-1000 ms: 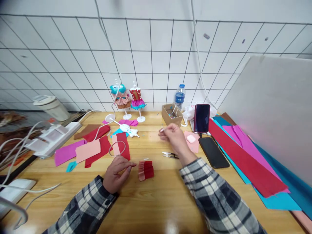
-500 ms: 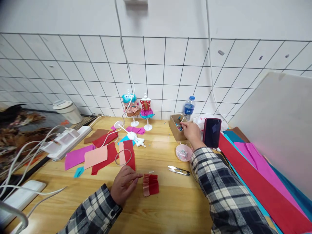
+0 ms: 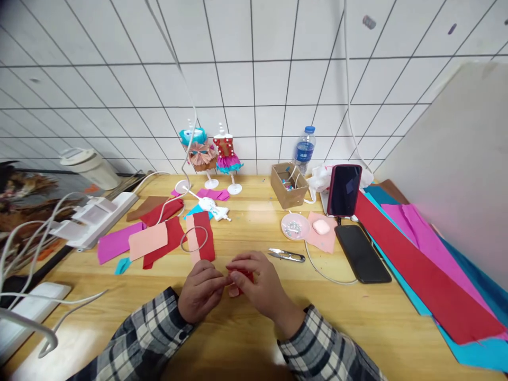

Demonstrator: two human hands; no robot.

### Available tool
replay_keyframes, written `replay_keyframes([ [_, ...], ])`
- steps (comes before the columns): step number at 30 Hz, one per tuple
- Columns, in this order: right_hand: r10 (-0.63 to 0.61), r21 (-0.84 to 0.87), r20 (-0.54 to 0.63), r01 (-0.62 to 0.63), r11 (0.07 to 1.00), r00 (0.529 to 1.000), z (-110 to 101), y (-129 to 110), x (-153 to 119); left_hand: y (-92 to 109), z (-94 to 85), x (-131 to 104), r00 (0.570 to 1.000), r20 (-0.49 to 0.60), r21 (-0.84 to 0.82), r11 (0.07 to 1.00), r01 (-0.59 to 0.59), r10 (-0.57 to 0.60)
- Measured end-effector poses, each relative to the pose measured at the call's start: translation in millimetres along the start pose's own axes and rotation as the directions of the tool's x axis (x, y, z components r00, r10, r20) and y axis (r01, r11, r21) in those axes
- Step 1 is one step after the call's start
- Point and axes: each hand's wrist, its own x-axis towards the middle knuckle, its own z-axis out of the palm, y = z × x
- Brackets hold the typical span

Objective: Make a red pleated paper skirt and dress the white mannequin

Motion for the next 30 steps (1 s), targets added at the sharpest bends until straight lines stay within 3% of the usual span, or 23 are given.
replay_keyframes([
  [9,-0.003,0.035,-0.021,0.004,0.999,1.000,0.7,-0.6,-1.3,4.8,0.3,0.3,0.999,0.034,0.028,0.999,0.032,-0.033],
  [18,-0.241,-0.267,-0.139,0.198,0.943,0.961,4.6,0.3,-8.5,6.2,4.2,2.2,0.990,0.027,0.036,0.990,0.139,-0.140],
  [30,-0.359,-0.523,0.016,0.314,0.792,0.933,3.5,3.4,-10.8,8.4,4.2,2.9,0.975,0.023,-0.025,0.975,0.221,-0.220],
])
